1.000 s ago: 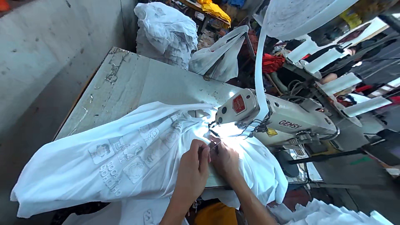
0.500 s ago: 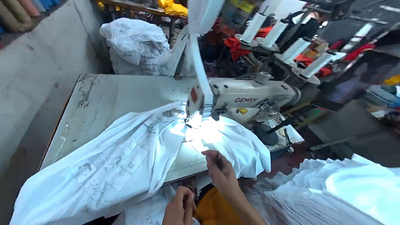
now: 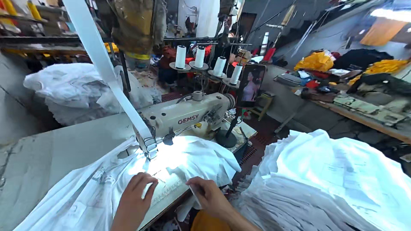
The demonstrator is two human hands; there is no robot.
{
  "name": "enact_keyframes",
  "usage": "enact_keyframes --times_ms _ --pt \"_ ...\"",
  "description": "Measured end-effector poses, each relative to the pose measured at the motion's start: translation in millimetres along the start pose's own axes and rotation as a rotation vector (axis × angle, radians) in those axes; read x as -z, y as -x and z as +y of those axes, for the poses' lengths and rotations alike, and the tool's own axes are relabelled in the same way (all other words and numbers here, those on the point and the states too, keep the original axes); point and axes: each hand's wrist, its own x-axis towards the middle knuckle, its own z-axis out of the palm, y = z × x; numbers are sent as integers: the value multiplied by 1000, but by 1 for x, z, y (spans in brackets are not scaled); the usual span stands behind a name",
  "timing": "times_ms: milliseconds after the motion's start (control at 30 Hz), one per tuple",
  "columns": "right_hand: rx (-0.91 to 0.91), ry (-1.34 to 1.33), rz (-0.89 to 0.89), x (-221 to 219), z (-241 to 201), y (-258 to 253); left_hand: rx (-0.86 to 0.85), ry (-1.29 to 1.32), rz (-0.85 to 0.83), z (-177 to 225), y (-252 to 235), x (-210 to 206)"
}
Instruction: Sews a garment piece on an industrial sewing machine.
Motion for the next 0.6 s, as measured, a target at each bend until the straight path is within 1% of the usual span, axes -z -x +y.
enact_keyframes --times_ms 33,67,100,133,200,300,367,400,467,600 --pt "-31 -1 -18 2 -2 -8 133 95 42 -1 -2 4" --pt "-56 -20 -17 3 -4 -18 304 229 89 0 -8 7" --pt "-76 -72 2 4 -7 -30 468 375 141 0 -15 9" --pt "-107 -150 20 3 -10 -43 588 479 186 0 -22 9" --pt "-219 -385 43 -6 -19 -72 703 553 210 -3 -33 8" --pt "-470 -820 39 -30 -33 -110 761 596 191 -14 -47 -2" --pt "-594 -995 39 -48 -40 -124 737 581 184 -23 -48 -9" --pt "-633 -1036 53 -56 -44 -129 707 543 175 -27 -47 -10" --pt "-655 -1053 63 -67 -48 -138 674 478 134 -30 -45 -10" --pt "-633 -959 -37 -75 -42 -148 644 370 110 -29 -43 -12"
